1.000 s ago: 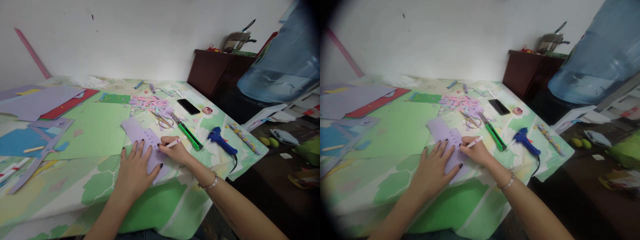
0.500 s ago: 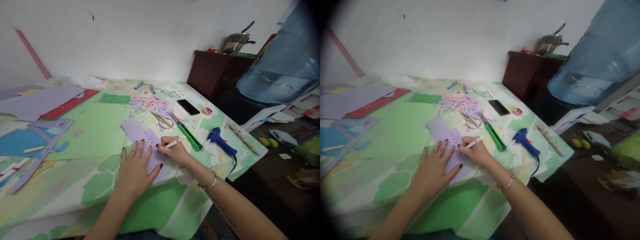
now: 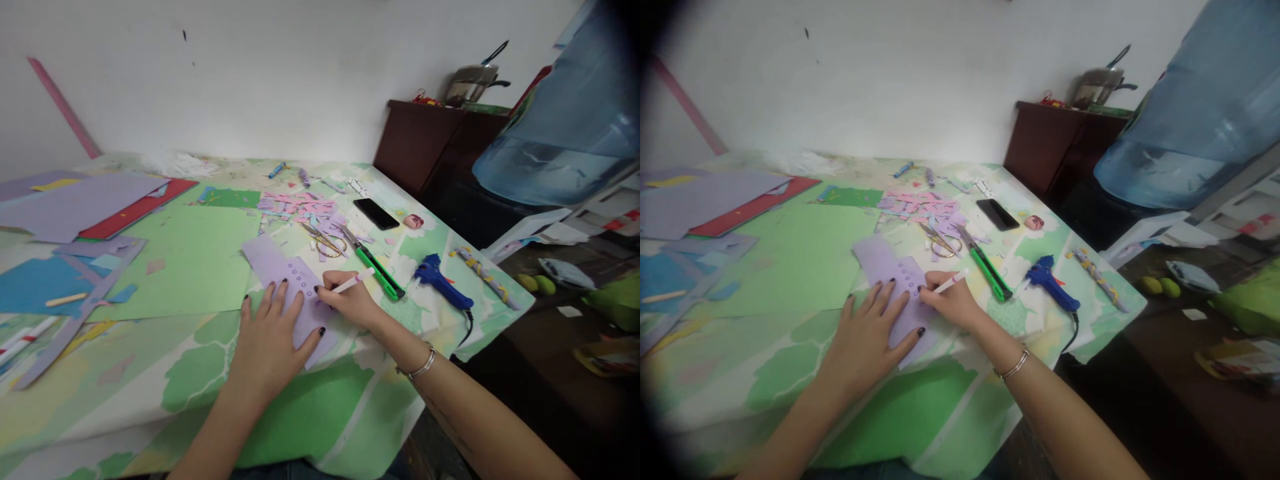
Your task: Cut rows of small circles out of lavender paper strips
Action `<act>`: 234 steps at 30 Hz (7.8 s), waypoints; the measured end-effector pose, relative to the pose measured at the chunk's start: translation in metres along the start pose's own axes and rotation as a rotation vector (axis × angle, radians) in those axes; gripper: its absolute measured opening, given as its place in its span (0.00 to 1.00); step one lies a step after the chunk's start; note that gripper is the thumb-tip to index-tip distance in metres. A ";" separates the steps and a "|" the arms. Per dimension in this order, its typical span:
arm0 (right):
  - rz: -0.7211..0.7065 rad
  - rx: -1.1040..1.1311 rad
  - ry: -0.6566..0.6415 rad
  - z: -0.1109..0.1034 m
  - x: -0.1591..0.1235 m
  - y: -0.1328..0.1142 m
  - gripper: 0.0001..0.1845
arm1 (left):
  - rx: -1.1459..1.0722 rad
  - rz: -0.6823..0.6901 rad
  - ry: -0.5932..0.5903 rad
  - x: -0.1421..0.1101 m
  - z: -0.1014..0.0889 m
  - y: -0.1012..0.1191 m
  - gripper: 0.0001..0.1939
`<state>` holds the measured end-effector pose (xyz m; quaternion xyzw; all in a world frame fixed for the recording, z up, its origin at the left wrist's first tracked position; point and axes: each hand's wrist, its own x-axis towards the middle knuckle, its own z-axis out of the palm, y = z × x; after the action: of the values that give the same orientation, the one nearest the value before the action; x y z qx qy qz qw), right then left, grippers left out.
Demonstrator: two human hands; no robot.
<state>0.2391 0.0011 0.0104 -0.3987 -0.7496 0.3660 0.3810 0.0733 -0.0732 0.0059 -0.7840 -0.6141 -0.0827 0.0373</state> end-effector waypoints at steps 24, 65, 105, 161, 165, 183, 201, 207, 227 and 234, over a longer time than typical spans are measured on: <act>0.219 0.151 0.330 -0.008 -0.007 -0.002 0.12 | -0.001 -0.007 -0.019 0.001 0.000 0.000 0.31; 0.170 0.062 0.275 0.001 -0.031 -0.014 0.16 | -0.016 0.004 0.006 -0.001 -0.001 0.000 0.30; 0.139 0.037 0.250 0.000 -0.033 -0.013 0.17 | -0.004 0.001 0.007 0.000 0.001 0.000 0.31; 0.090 0.013 0.275 0.000 -0.034 -0.012 0.18 | -0.010 0.001 -0.016 0.000 0.000 0.001 0.33; 0.098 0.014 0.255 0.001 -0.034 -0.012 0.18 | -0.019 -0.002 -0.013 0.000 0.001 0.001 0.33; 0.117 -0.010 0.269 0.003 -0.034 -0.011 0.17 | 0.007 0.006 -0.018 0.000 0.000 0.000 0.33; 0.096 0.019 0.259 0.001 -0.034 -0.012 0.17 | 0.015 0.004 -0.016 0.000 -0.002 0.001 0.33; 0.095 0.027 0.227 0.002 -0.034 -0.012 0.18 | 0.012 0.003 -0.017 0.001 -0.001 0.001 0.33; 0.115 0.045 0.269 0.002 -0.034 -0.012 0.17 | 0.006 0.007 -0.014 0.000 0.000 0.001 0.33; 0.114 0.052 0.254 0.002 -0.034 -0.012 0.17 | 0.018 0.002 -0.011 0.000 0.002 0.000 0.33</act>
<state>0.2465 -0.0337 0.0098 -0.4738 -0.6616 0.3531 0.4616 0.0735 -0.0724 0.0039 -0.7848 -0.6141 -0.0726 0.0412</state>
